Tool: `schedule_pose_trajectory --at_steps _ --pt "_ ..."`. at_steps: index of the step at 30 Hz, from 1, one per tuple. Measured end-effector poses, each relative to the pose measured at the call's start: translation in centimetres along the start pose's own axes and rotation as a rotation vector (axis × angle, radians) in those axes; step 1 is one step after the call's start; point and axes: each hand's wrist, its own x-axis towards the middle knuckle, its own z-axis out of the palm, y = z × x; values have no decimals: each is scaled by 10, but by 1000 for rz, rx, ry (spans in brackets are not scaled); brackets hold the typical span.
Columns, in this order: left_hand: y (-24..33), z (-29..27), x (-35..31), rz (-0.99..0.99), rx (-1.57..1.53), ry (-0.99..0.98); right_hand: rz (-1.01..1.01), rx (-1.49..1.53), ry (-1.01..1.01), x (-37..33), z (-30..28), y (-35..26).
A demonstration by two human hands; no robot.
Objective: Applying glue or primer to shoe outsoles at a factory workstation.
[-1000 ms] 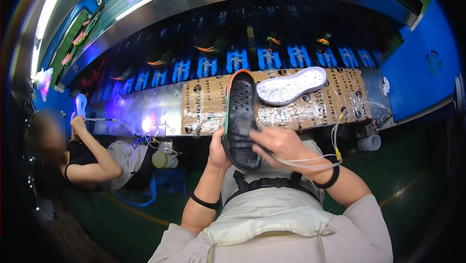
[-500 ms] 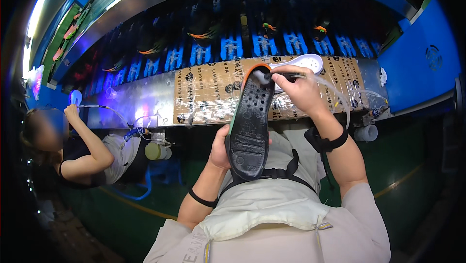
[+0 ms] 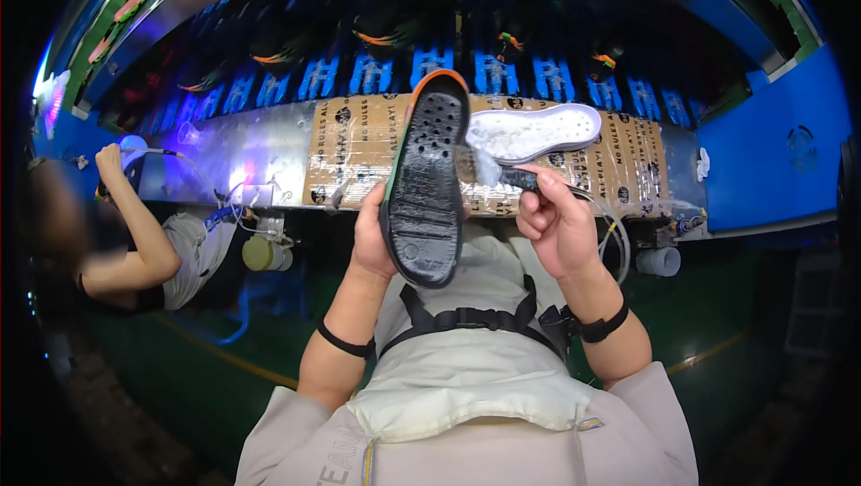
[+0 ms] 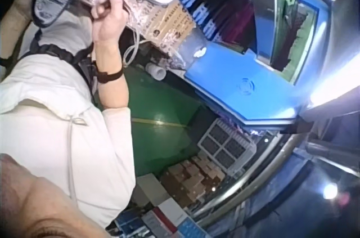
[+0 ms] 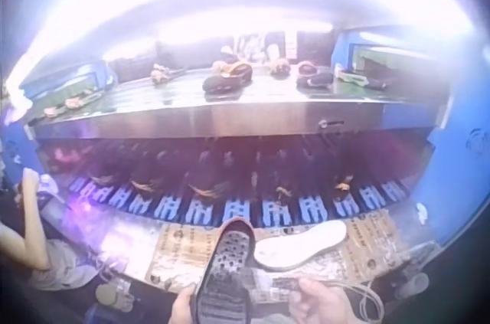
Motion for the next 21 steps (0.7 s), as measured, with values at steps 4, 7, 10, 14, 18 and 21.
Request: schedule_pose_trajectory --at_steps 4,7,10,14,18,21 --pt "5 -5 -4 53 21 26 16 81 62 1 -2 -2" --pt "9 -10 -8 47 -6 38 8 96 44 1 -5 -2" --pt "11 -16 -10 71 13 -9 16 127 22 1 -12 1" --pt "12 -22 -13 95 6 -26 2 119 -11 -2 -13 3" --pt "11 -34 -11 95 -53 -19 -16 72 -1 -5 -12 3" --pt "8 -38 -13 87 -63 36 -70 28 -59 -10 -8 2"
